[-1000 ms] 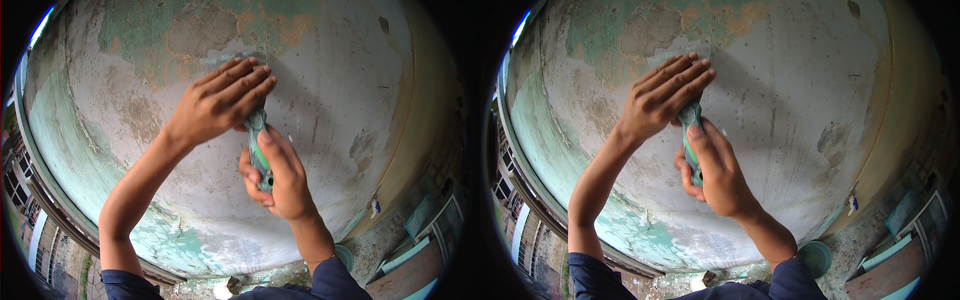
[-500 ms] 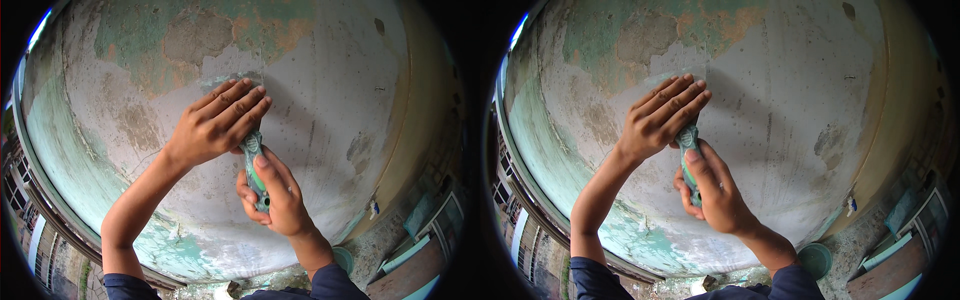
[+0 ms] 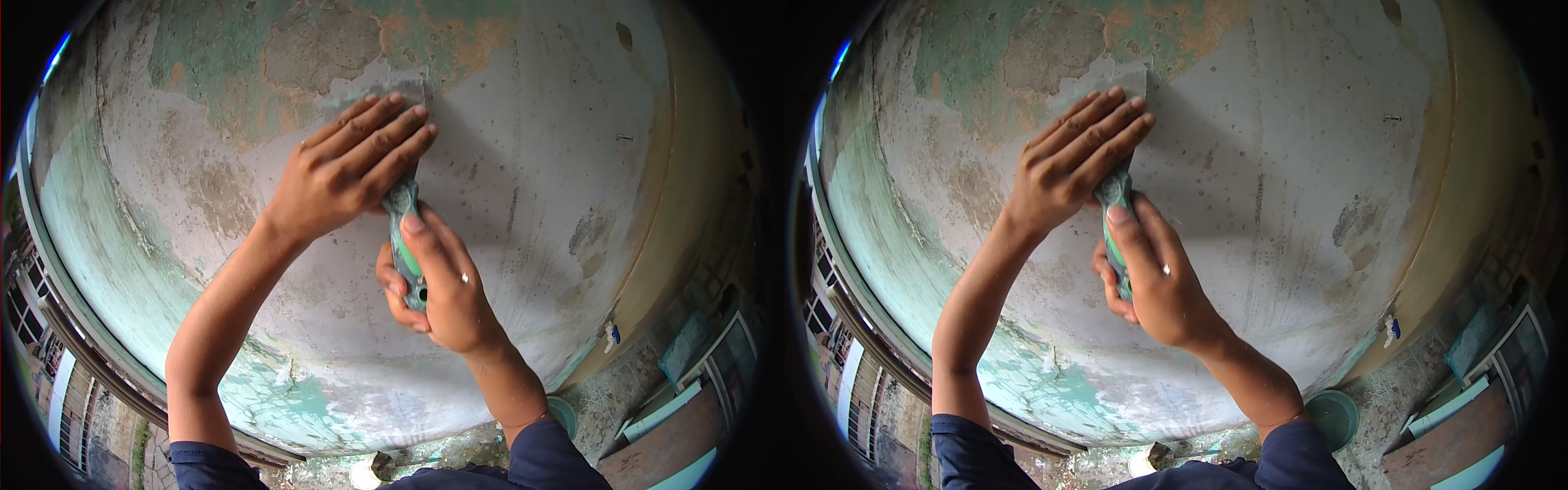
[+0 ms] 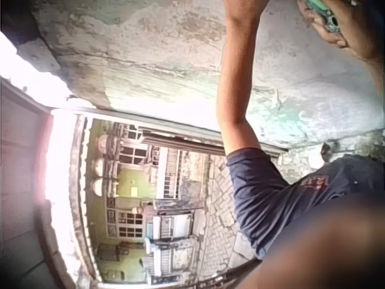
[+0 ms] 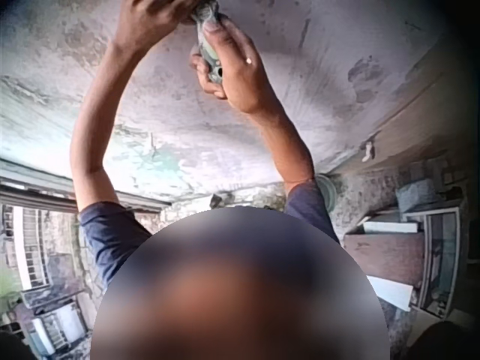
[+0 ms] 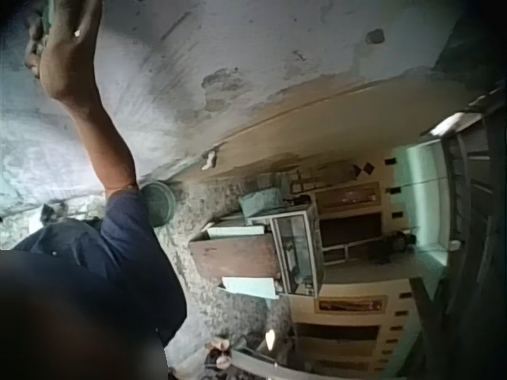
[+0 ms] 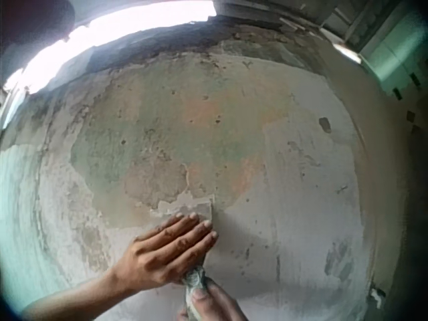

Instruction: The person scrapes old paint or plaster from a weathered wall using a putty knife.

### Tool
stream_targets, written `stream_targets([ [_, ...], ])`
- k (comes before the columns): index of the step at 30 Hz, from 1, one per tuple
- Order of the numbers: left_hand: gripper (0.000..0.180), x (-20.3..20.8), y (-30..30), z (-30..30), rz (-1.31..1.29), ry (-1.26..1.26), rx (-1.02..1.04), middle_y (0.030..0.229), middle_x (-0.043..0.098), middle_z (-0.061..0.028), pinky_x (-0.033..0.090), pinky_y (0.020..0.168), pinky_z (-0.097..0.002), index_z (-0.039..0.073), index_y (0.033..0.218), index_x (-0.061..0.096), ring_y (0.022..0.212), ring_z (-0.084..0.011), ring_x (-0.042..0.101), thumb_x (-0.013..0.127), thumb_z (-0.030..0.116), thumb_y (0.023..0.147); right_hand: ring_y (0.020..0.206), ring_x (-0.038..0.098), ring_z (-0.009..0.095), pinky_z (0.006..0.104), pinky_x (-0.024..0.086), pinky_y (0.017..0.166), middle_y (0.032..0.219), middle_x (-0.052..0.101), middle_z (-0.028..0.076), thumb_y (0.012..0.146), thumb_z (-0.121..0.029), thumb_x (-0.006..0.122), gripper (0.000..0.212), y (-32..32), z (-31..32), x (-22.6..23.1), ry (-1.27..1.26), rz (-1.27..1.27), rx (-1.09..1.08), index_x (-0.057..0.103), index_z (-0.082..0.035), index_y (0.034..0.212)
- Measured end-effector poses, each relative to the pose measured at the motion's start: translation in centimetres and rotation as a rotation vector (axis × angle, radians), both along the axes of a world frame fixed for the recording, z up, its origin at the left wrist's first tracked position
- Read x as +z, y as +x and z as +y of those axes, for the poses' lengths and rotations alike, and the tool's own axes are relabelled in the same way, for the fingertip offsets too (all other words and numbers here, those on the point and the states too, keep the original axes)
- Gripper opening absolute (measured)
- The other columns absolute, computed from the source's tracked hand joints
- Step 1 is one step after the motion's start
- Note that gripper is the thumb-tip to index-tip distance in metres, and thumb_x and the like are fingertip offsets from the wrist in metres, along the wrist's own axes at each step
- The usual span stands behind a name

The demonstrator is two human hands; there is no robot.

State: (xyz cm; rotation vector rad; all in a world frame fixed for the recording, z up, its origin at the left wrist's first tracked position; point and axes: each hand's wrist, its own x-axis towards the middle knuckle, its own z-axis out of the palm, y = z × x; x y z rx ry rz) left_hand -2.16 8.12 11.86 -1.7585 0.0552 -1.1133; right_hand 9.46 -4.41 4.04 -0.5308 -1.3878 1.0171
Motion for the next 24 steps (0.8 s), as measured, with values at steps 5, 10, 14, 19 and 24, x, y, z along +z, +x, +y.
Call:
stream_targets([
  [5,0.04,3.3,-0.2,0.1,-0.03,0.007,-0.03,0.124,0.067,-0.001,0.049,0.105,-0.0379,0.017,0.123,0.067,0.119,-0.0225,0.061,0.067,0.019,0.083,0.041,0.039,0.007,0.0209,0.03,0.038,0.069,0.049,0.005,0.105,-0.041,0.035,0.047,0.2,-0.2,2.9,0.05,0.029,0.027,0.044,-0.001,0.128],
  [10,0.038,-0.4,-0.5,-0.2,-0.026,0.005,0.002,0.122,0.068,-0.0025,0.052,0.101,-0.037,0.016,0.12,0.069,0.116,-0.0213,0.063,0.068,0.018,0.082,0.042,0.039,0.007,0.0214,0.031,0.038,0.069,0.049,0.005,0.106,-0.039,0.035,0.043,-0.1,-0.9,0.8,-0.009,0.006,0.054,0.043,-0.003,0.129],
  [14,0.039,1.4,-1.2,-0.7,-0.032,-0.012,-0.053,0.121,0.068,-0.0027,0.052,0.101,-0.0371,0.015,0.12,0.069,0.116,-0.022,0.063,0.067,0.016,0.081,0.041,0.039,0.008,0.022,0.031,0.037,0.069,0.048,0.005,0.106,-0.038,0.035,0.038,-1.2,-0.9,1.9,-0.028,0.004,0.026,0.042,-0.004,0.121],
  [19,0.038,-0.3,-0.6,-0.4,-0.013,-0.007,-0.006,0.123,0.067,-0.0018,0.051,0.103,-0.0365,0.017,0.121,0.068,0.117,-0.0206,0.062,0.066,0.019,0.083,0.041,0.039,0.008,0.0222,0.031,0.037,0.069,0.048,0.005,0.106,-0.039,0.036,0.034,0.1,-0.6,0.8,-0.033,0.001,0.088,0.042,-0.006,0.114],
  [24,0.037,3.2,-0.9,-0.2,-0.06,0.021,-0.046,0.122,0.068,0.0006,0.051,0.103,-0.0354,0.021,0.121,0.069,0.117,-0.0195,0.062,0.068,0.02,0.083,0.041,0.039,0.008,0.0222,0.03,0.037,0.069,0.049,0.005,0.104,-0.042,0.038,0.043,-0.8,-0.8,3.6,0.015,0.046,0.061,0.044,-0.004,0.124],
])
